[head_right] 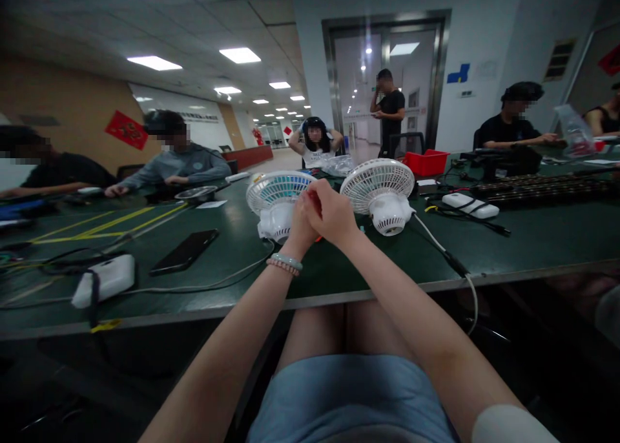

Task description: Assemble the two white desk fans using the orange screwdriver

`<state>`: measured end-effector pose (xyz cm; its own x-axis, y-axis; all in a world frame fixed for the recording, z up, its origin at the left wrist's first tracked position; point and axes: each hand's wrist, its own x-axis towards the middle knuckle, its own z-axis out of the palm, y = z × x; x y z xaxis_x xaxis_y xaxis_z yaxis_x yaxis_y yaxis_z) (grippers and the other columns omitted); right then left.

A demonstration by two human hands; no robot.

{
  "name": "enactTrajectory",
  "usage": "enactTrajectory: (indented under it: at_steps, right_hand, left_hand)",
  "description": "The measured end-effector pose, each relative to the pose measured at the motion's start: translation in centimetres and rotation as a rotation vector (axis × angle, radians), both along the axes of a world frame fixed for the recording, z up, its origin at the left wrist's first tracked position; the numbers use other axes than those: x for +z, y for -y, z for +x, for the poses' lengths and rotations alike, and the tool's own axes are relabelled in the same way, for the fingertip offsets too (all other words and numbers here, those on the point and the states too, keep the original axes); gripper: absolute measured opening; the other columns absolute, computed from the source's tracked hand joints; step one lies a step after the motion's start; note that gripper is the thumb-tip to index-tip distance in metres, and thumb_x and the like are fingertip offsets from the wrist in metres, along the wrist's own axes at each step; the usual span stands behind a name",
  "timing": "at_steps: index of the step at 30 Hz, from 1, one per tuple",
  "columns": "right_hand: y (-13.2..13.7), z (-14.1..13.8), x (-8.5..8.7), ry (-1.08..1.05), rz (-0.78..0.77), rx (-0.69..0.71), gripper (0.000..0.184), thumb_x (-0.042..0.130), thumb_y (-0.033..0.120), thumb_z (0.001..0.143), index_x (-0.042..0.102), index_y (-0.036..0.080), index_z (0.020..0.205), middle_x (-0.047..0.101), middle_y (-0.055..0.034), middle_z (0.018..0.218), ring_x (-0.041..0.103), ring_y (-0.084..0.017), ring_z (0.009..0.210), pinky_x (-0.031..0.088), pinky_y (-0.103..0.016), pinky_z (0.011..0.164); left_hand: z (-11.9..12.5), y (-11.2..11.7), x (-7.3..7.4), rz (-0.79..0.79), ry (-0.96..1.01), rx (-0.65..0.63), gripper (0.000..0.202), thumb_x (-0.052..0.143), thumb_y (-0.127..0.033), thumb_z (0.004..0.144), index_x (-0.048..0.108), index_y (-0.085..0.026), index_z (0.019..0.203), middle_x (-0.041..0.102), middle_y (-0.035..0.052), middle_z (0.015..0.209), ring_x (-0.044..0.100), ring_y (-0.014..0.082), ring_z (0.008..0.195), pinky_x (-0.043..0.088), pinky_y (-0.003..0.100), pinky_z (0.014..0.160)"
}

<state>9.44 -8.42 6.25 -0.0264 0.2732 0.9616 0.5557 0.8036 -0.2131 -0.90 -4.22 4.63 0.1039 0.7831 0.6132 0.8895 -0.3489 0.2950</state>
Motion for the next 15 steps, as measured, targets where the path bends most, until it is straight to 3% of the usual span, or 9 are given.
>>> enactTrajectory:
  at_steps: [2, 4, 8, 12, 15]
  right_hand:
    - [-4.3, -0.6, -1.2, 0.172, -0.202, -0.071, 0.015, 0.038, 0.025, 0.087, 0.050, 0.017, 0.093, 0.060, -0.0053, 0.080, 0.058, -0.016, 0.073, 0.044, -0.027, 0.066]
    - [-7.4, -1.2, -3.1, 0.328, -0.372, -0.106, 0.018, 0.041, 0.021, 0.084, 0.052, 0.017, 0.098, 0.061, -0.0076, 0.091, 0.058, -0.018, 0.081, 0.044, -0.028, 0.070]
    - [-10.2, -2.5, -6.8, 0.481, -0.648, -0.106, 0.025, 0.050, 0.037, 0.081, 0.057, 0.016, 0.094, 0.059, -0.0105, 0.097, 0.058, -0.021, 0.086, 0.044, -0.030, 0.073]
    - [-10.7, -3.3, -8.4, 0.624, -0.662, -0.012, 0.053, 0.056, 0.054, 0.074, 0.053, 0.017, 0.112, 0.056, -0.0131, 0.113, 0.053, -0.027, 0.104, 0.042, -0.037, 0.087]
    - [-11.0, -3.2, -8.7, 0.664, -0.709, -0.001, 0.063, 0.059, 0.054, 0.071, 0.049, 0.015, 0.119, 0.054, -0.0148, 0.118, 0.050, -0.029, 0.109, 0.041, -0.039, 0.090]
  left_hand:
    - [-2.1, 0.3, 0.3, 0.077, -0.102, 0.018, 0.035, 0.041, -0.020, 0.082, 0.053, -0.017, 0.115, 0.050, 0.0123, 0.123, 0.036, 0.0257, 0.121, 0.025, 0.039, 0.105]
    - [-3.9, 0.3, 0.0, 0.149, -0.141, 0.146, 0.040, 0.042, -0.020, 0.081, 0.049, -0.020, 0.121, 0.042, 0.0110, 0.133, 0.029, 0.0270, 0.128, 0.020, 0.043, 0.108]
    - [-5.8, -0.9, -1.8, 0.210, 0.101, 0.458, 0.068, 0.057, -0.036, 0.072, 0.030, -0.018, 0.132, 0.021, 0.0152, 0.143, 0.020, 0.0331, 0.133, 0.021, 0.049, 0.107]
    - [-6.2, -2.8, -3.2, -0.005, 0.407, 0.649, 0.101, 0.066, -0.052, 0.059, 0.011, -0.022, 0.137, 0.009, 0.0191, 0.144, 0.023, 0.0380, 0.132, 0.032, 0.050, 0.101]
    - [-6.6, -3.8, -3.4, -0.173, 0.487, 0.641, 0.111, 0.070, -0.057, 0.052, 0.007, -0.022, 0.137, 0.011, 0.0218, 0.142, 0.025, 0.0383, 0.132, 0.034, 0.048, 0.101]
